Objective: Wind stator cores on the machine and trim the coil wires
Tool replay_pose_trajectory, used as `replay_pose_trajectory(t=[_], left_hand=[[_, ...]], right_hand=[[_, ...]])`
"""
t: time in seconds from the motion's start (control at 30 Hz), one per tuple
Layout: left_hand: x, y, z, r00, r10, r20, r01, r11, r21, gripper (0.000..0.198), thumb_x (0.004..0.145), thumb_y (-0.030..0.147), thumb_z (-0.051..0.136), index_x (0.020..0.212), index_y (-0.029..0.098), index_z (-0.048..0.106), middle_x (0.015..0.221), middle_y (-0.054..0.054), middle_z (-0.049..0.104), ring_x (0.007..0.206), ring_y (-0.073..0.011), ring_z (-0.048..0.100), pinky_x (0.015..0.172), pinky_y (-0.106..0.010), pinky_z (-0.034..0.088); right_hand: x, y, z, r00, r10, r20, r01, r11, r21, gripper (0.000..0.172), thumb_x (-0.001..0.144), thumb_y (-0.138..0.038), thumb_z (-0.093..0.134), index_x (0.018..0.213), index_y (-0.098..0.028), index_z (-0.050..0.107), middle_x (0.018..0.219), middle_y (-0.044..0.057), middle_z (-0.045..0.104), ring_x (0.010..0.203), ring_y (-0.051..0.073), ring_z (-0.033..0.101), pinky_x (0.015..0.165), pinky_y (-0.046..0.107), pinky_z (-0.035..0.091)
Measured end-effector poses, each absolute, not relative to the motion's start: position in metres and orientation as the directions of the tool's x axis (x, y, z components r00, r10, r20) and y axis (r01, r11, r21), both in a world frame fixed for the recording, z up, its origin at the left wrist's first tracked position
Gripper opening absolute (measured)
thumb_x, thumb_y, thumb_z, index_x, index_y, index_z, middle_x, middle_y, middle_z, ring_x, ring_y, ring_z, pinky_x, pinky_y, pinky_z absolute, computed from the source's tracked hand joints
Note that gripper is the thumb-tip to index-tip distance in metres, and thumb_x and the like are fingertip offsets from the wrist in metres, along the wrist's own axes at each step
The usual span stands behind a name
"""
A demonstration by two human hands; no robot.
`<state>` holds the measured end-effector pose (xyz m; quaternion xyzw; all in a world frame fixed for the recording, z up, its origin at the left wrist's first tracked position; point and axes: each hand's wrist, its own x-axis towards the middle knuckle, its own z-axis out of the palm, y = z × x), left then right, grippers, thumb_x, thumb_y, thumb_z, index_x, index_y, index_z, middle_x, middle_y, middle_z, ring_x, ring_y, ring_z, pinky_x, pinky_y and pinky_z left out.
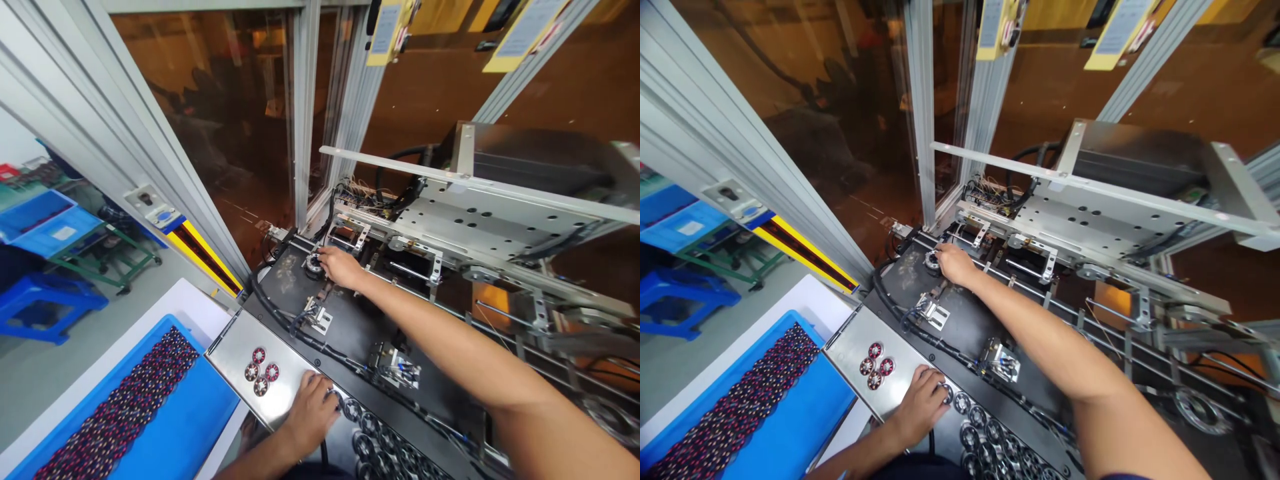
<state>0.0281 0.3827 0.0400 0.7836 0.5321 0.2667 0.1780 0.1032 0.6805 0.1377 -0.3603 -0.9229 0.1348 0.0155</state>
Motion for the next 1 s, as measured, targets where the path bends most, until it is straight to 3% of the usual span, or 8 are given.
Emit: replay_pose_trajectory(t=[0.2,0.33,0.43,0.57,0.67,0.8,0.9,1.0], left_hand=[[0.003,0.380,0.082,0.201,0.953,0.226,0.631,-0.303,0.715,0.007,0.086,0.020,0.061,0.093,0.019,0.061,0.095,-0.007,0.069,0.093,-0.0223,0.062,0.088,-0.040,0.047],[-0.025,0.374,0.127,0.072,0.976,0.207,0.567,-0.211,0.797,0.021,0.095,0.026,0.049,0.113,0.018,0.057,0.113,-0.011,0.066,0.106,-0.0221,0.061,0.092,-0.036,0.048],[-0.040,0.362,0.159,-0.001,0.986,0.166,0.360,-0.154,0.920,0.030,0.098,0.034,0.045,0.122,0.018,0.054,0.114,-0.010,0.065,0.105,-0.0209,0.061,0.091,-0.033,0.048],[-0.039,0.341,0.188,-0.059,0.983,0.171,-0.032,-0.173,0.984,0.038,0.090,0.047,0.059,0.114,0.018,0.057,0.105,-0.008,0.063,0.099,-0.0203,0.060,0.089,-0.032,0.047],[-0.028,0.329,0.199,-0.040,0.980,0.194,-0.112,-0.197,0.974,0.037,0.083,0.046,0.069,0.105,0.019,0.058,0.105,-0.008,0.064,0.101,-0.0202,0.059,0.090,-0.031,0.045],[-0.006,0.323,0.207,0.015,0.980,0.200,-0.214,-0.192,0.958,0.039,0.082,0.045,0.070,0.109,0.020,0.061,0.104,-0.007,0.065,0.097,-0.0186,0.060,0.088,-0.030,0.046],[0.008,0.322,0.208,-0.017,0.984,0.175,-0.299,-0.172,0.939,0.036,0.081,0.042,0.073,0.108,0.020,0.064,0.099,-0.005,0.067,0.092,-0.0170,0.063,0.083,-0.028,0.048],[0.015,0.319,0.208,-0.031,0.990,0.141,-0.268,-0.144,0.953,0.029,0.080,0.036,0.075,0.103,0.020,0.068,0.096,-0.005,0.070,0.089,-0.0162,0.064,0.082,-0.026,0.049]], right_hand=[[0.117,0.659,0.145,-0.794,0.607,-0.017,0.589,0.763,-0.266,0.032,0.093,-0.028,0.062,0.123,-0.018,0.058,0.138,0.010,0.052,0.124,0.028,0.052,0.102,0.053,0.044],[0.107,0.637,0.180,-0.800,0.594,0.086,0.544,0.778,-0.314,0.031,0.092,-0.026,0.062,0.120,-0.014,0.061,0.132,0.014,0.058,0.124,0.029,0.053,0.104,0.053,0.043],[0.113,0.579,0.219,-0.806,0.548,0.224,0.445,0.811,-0.380,0.037,0.094,-0.026,0.057,0.127,-0.009,0.057,0.134,0.020,0.057,0.129,0.028,0.050,0.110,0.048,0.040],[0.142,0.476,0.252,-0.822,0.404,0.402,0.135,0.824,-0.550,0.058,0.084,-0.049,0.068,0.131,-0.017,0.053,0.124,0.014,0.062,0.113,0.025,0.061,0.094,0.039,0.054],[0.158,0.419,0.254,-0.743,0.395,0.540,-0.022,0.792,-0.610,0.042,0.090,-0.030,0.064,0.129,-0.019,0.054,0.106,0.012,0.065,0.095,0.022,0.063,0.079,0.037,0.057],[0.167,0.386,0.242,-0.581,0.490,0.650,0.064,0.824,-0.563,0.038,0.089,-0.007,0.056,0.123,-0.022,0.057,0.092,0.009,0.064,0.084,0.021,0.061,0.068,0.037,0.055],[0.173,0.376,0.236,-0.472,0.537,0.699,0.150,0.830,-0.537,0.038,0.086,-0.005,0.057,0.121,-0.021,0.057,0.090,0.009,0.064,0.080,0.022,0.061,0.065,0.039,0.055],[0.182,0.372,0.236,-0.457,0.542,0.705,0.165,0.831,-0.532,0.035,0.086,-0.009,0.062,0.119,-0.020,0.058,0.091,0.010,0.065,0.083,0.023,0.062,0.067,0.040,0.056]])
